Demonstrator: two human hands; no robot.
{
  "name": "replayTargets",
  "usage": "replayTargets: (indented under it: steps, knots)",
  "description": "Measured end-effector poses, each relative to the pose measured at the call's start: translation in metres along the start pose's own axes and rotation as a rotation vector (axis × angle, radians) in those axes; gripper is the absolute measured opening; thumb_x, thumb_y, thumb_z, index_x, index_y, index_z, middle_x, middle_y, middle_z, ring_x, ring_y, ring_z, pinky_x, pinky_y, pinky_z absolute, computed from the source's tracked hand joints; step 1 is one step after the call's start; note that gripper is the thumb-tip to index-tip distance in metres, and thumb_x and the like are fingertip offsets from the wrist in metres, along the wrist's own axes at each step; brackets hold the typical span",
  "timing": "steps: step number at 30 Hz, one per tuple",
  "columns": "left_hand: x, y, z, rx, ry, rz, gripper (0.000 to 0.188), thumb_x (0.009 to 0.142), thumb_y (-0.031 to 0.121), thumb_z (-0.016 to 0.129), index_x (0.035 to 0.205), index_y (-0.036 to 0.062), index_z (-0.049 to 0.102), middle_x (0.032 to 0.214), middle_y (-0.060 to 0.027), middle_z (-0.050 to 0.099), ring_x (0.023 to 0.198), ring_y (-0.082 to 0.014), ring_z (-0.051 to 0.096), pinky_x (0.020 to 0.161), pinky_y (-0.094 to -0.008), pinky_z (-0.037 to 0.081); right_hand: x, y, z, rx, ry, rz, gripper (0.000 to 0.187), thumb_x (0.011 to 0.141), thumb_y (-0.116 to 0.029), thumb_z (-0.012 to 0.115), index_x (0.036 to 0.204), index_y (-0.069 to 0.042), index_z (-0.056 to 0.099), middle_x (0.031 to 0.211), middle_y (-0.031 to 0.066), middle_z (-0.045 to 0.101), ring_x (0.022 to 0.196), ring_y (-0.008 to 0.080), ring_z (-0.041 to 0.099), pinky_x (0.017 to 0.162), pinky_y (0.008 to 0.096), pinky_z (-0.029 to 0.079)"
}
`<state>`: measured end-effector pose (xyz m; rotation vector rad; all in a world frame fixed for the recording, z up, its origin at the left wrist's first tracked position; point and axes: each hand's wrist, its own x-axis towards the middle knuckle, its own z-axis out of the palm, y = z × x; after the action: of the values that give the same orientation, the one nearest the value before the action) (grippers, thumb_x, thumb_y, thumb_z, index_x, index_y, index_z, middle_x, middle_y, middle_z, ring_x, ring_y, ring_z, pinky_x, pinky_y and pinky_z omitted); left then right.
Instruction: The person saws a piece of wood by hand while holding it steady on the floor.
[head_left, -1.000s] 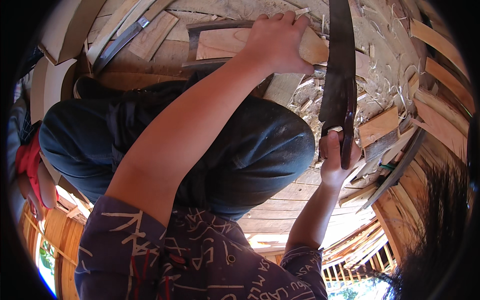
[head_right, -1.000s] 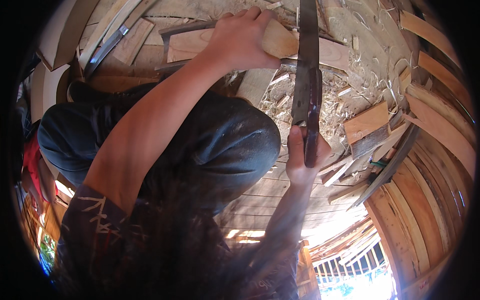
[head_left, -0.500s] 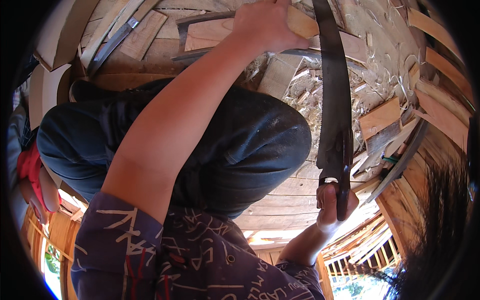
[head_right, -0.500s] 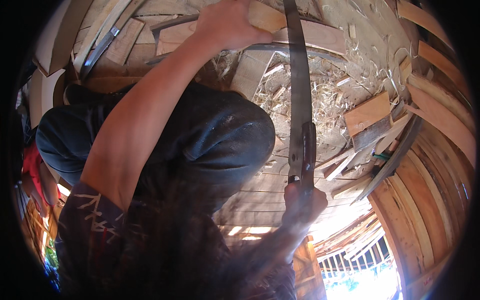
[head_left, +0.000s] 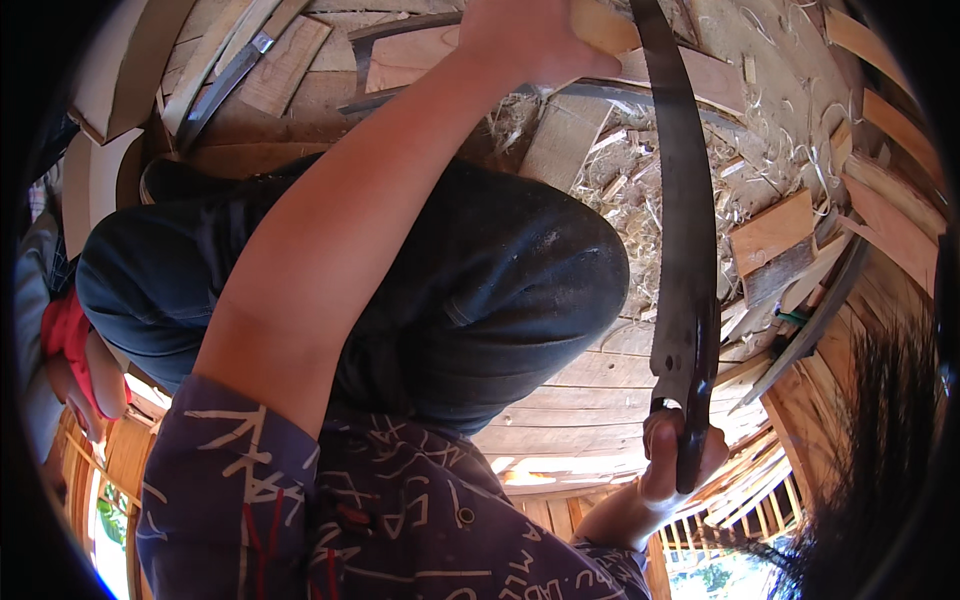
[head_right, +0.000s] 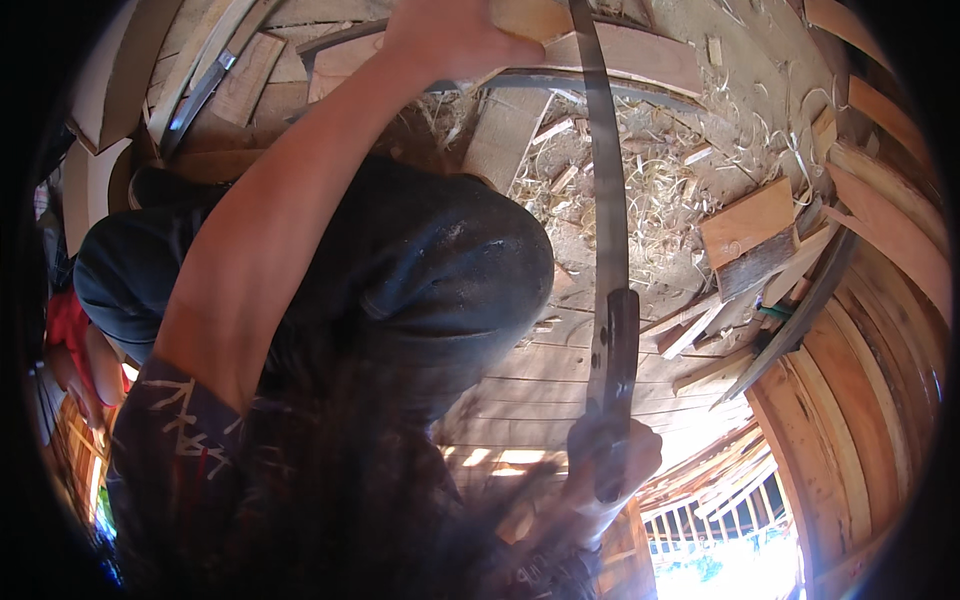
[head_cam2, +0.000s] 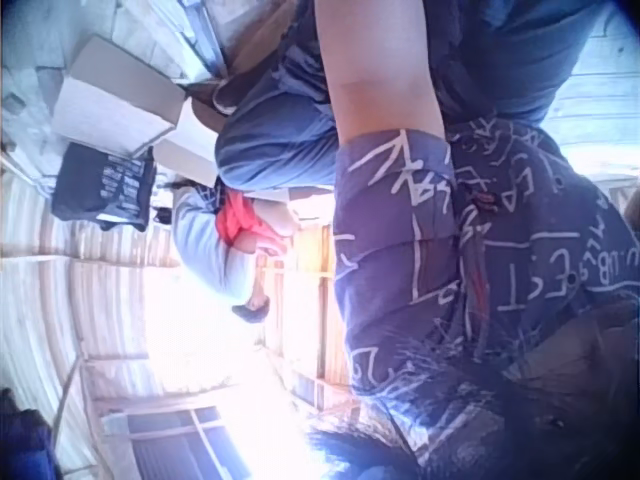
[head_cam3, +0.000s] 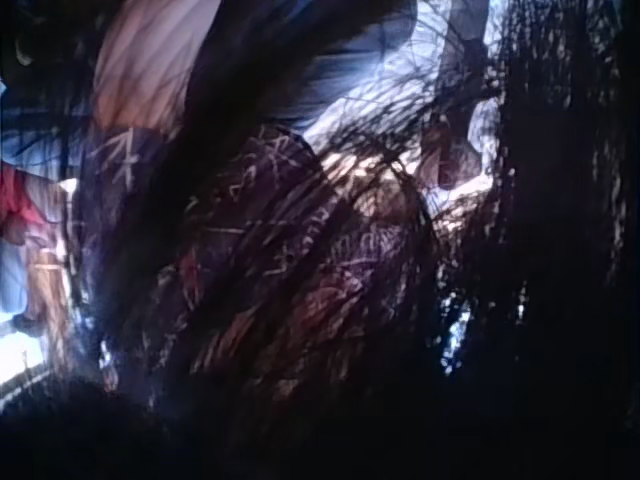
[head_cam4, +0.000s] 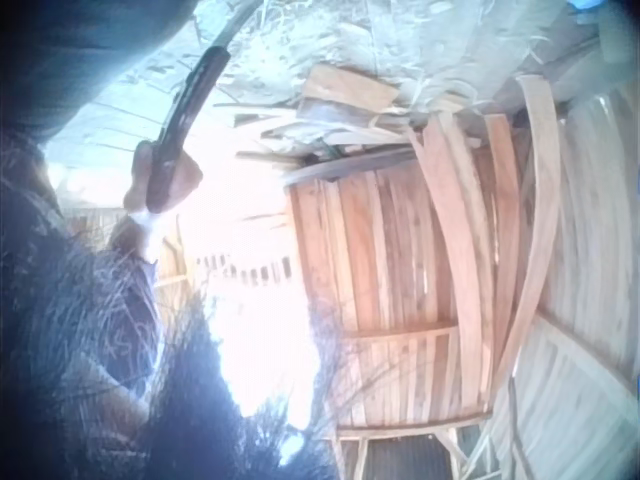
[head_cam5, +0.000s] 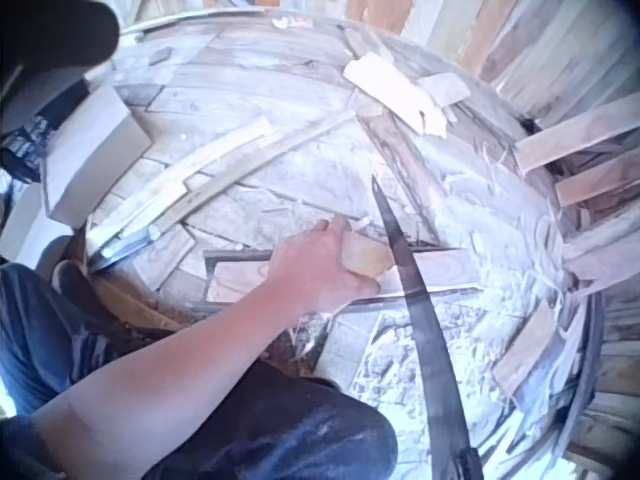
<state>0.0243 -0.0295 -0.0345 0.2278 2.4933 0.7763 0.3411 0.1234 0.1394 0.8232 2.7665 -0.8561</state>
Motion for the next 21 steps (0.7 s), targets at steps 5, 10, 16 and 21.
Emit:
replayTargets:
  steps: [5, 10, 16, 21]
  knots:
    - [-0.006, 0.001, 0.003, 0.012, 0.035, 0.047, 0.087, 0.067, 0.050, 0.075, 0.134, 0.0019, 0.048, 0.126, -0.0220, 0.059, 0.117, -0.0363, 0.060, 0.099, -0.0432, 0.048, -0.002, 0.026, 0.003, 0.140, 0.047, 0.018, 0.021, 0.078, -0.016, 0.068, 0.069, -0.002, 0.057, 0.053, 0.0051, 0.051, 0.040, 0.0156, 0.044, 0.040, 0.0305, 0.029]
    - [-0.004, -0.001, 0.000, 0.002, -0.001, 0.018, 0.090, 0.064, 0.053, 0.076, 0.133, 0.0021, 0.048, 0.126, -0.0217, 0.059, 0.117, -0.0362, 0.059, 0.098, -0.0417, 0.049, 0.021, 0.021, 0.000, 0.283, -0.021, 0.059, 0.024, 0.074, -0.021, 0.066, 0.063, 0.000, 0.058, 0.049, 0.0035, 0.049, 0.039, 0.0115, 0.043, 0.039, 0.0269, 0.029]
    - [-0.002, -0.004, -0.005, 0.061, -0.012, 0.047, 0.092, 0.063, 0.054, 0.076, 0.133, 0.0013, 0.047, 0.125, -0.0219, 0.060, 0.115, -0.0360, 0.060, 0.096, -0.0414, 0.050, -0.019, 0.033, -0.036, 0.185, -0.041, -0.062, 0.029, 0.082, -0.027, 0.063, 0.067, -0.001, 0.061, 0.049, 0.0053, 0.049, 0.039, 0.0148, 0.044, 0.039, 0.0292, 0.027]
    - [-0.010, 0.003, -0.003, 0.138, -0.073, 0.173, 0.092, 0.064, 0.055, 0.075, 0.132, 0.0003, 0.048, 0.127, -0.0215, 0.060, 0.114, -0.0349, 0.061, 0.096, -0.0422, 0.050, 0.019, 0.026, 0.005, 0.173, -0.058, -0.059, 0.033, 0.087, -0.022, 0.063, 0.063, -0.002, 0.052, 0.048, 0.0035, 0.045, 0.038, 0.0104, 0.037, 0.039, 0.0269, 0.024]
